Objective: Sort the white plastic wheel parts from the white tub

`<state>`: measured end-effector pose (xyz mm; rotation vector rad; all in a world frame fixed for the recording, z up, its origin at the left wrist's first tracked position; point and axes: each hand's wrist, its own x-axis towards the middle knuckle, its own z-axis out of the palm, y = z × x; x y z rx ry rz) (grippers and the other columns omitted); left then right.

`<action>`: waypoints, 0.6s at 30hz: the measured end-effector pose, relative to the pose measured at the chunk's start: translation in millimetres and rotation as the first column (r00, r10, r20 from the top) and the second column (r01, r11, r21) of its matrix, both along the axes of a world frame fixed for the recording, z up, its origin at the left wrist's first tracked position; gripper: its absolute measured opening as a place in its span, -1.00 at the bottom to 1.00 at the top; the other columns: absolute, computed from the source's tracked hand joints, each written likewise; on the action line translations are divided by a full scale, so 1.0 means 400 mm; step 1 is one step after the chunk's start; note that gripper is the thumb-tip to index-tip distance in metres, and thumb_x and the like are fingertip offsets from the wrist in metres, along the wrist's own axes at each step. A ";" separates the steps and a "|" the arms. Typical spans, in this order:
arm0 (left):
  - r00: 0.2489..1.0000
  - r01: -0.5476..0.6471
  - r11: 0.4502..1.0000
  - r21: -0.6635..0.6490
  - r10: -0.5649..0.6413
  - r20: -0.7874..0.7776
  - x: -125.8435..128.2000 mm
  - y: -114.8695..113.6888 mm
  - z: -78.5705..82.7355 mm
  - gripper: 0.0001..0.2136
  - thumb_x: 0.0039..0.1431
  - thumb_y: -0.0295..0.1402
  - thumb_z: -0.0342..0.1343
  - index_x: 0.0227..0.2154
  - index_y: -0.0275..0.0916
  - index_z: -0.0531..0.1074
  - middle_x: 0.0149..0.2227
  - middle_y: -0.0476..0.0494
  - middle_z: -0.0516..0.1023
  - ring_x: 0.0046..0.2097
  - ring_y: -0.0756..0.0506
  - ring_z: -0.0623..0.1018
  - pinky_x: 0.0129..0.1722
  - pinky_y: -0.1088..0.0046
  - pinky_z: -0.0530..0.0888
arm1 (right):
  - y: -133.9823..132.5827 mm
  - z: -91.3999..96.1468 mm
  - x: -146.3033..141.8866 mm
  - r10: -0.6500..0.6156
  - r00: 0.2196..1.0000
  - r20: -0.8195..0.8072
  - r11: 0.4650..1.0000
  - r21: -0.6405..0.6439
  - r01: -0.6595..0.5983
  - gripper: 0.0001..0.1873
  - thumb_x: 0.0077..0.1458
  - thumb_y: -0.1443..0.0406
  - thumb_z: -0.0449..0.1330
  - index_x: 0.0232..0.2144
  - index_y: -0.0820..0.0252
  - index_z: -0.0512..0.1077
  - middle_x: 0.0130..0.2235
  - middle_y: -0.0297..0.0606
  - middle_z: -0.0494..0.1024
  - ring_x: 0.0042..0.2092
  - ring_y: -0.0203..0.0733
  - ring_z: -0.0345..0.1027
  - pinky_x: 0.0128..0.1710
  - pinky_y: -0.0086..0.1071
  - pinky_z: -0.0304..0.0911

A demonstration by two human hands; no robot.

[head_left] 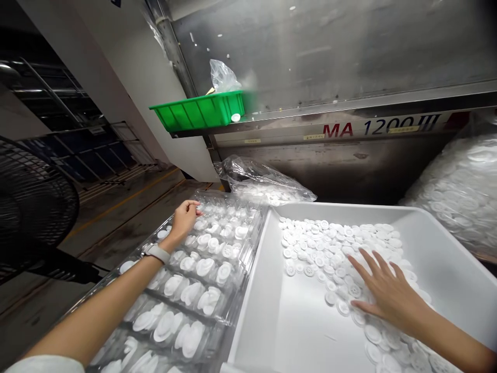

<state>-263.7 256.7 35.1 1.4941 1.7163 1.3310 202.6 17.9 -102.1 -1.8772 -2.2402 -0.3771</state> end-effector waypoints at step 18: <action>0.701 0.350 0.937 -0.009 -0.269 -0.660 -0.073 -0.109 0.032 -0.73 0.11 -0.18 0.07 -0.18 -0.20 0.38 -0.14 -0.11 0.41 -0.12 -0.13 0.41 -0.08 0.11 0.34 | 0.197 -0.007 -0.053 -0.131 0.991 -0.003 0.989 -0.067 0.131 -0.64 0.19 0.16 0.08 0.00 0.17 0.29 0.04 -0.15 0.33 -0.05 -0.11 0.31 -0.11 -0.12 0.29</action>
